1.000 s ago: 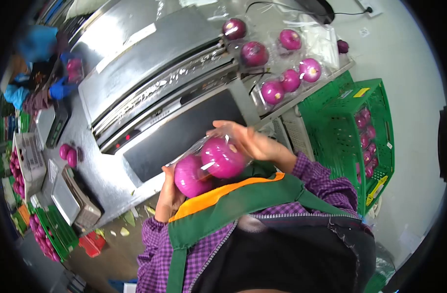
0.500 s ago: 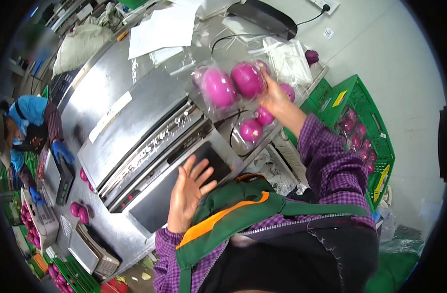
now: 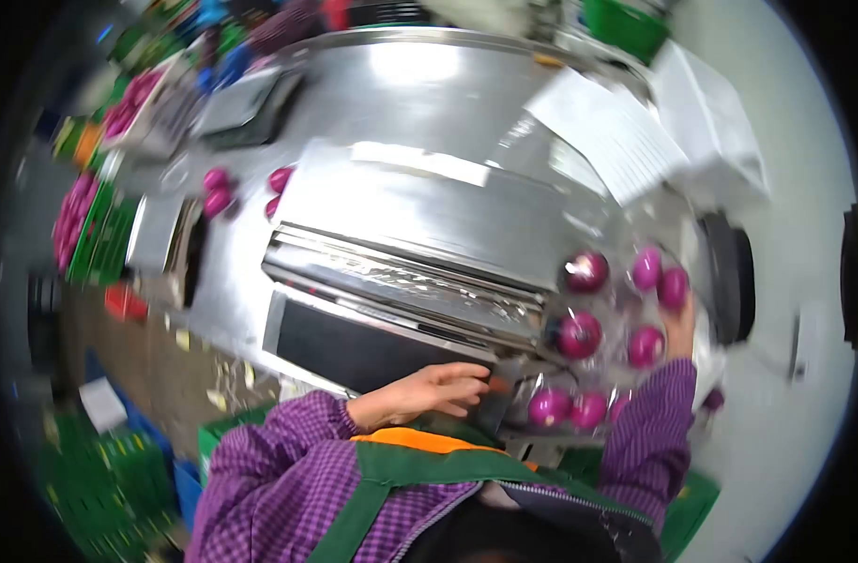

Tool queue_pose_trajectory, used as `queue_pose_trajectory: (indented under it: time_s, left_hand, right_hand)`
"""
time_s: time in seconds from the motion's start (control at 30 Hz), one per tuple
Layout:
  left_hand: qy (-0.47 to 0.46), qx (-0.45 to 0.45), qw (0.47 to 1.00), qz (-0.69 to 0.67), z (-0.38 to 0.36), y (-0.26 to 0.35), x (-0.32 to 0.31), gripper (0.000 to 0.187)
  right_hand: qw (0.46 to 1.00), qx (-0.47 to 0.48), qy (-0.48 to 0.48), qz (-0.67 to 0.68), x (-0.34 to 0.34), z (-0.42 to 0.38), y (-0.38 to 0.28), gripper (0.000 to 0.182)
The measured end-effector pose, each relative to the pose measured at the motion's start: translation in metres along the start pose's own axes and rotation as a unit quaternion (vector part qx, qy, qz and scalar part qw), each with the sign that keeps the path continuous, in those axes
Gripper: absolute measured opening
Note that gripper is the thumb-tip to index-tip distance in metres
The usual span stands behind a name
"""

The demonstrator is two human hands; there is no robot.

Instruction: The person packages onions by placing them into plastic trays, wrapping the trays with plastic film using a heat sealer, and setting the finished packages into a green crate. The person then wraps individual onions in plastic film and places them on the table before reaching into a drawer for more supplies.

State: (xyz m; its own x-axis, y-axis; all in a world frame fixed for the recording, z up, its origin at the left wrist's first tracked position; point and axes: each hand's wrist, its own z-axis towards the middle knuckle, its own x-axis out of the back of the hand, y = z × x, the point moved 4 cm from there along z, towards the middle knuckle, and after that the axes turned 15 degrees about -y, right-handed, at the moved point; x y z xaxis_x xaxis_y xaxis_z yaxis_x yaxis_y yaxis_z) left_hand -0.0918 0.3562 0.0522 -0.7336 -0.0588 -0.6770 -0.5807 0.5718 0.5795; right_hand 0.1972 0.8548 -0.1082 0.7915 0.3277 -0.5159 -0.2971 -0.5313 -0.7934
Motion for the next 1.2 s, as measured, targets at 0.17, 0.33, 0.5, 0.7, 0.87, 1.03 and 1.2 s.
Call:
queue_pose_trajectory:
  time_s: [0.17,0.33,0.5,0.7,0.87,1.03,1.2]
  left_hand:
    - [0.007,-0.04,0.999,0.017,-0.006,0.005,0.013,0.055]
    - [0.208,-0.258,0.94,0.083,-0.086,0.046,0.067,0.034]
    - [0.498,-0.442,0.746,-0.001,-0.214,0.058,0.176,0.022]
    - [0.521,-0.344,0.766,-0.153,-0.225,0.004,0.334,0.052]
    - [0.505,-0.42,0.726,-0.204,-0.202,0.017,0.394,0.042]
    - [0.551,-0.418,0.703,-0.166,-0.201,0.025,0.404,0.033]
    - [0.584,-0.409,0.679,-0.174,-0.253,0.014,0.424,0.024]
  right_hand:
    - [0.948,-0.034,0.031,-0.314,0.024,0.012,0.0,0.044]
    - [0.719,0.09,0.116,-0.68,0.044,0.0,-0.038,0.039]
    - [0.864,0.058,0.121,-0.485,-0.049,-0.014,-0.055,0.032]
    - [0.894,0.084,-0.045,-0.438,-0.333,-0.005,-0.004,0.029]
    - [0.767,0.075,-0.3,-0.562,-0.592,-0.029,0.114,0.026]
    - [0.559,0.153,-0.527,-0.622,-0.766,-0.062,0.247,0.026]
    - [0.415,0.156,-0.559,-0.701,-0.831,-0.032,0.372,0.044]
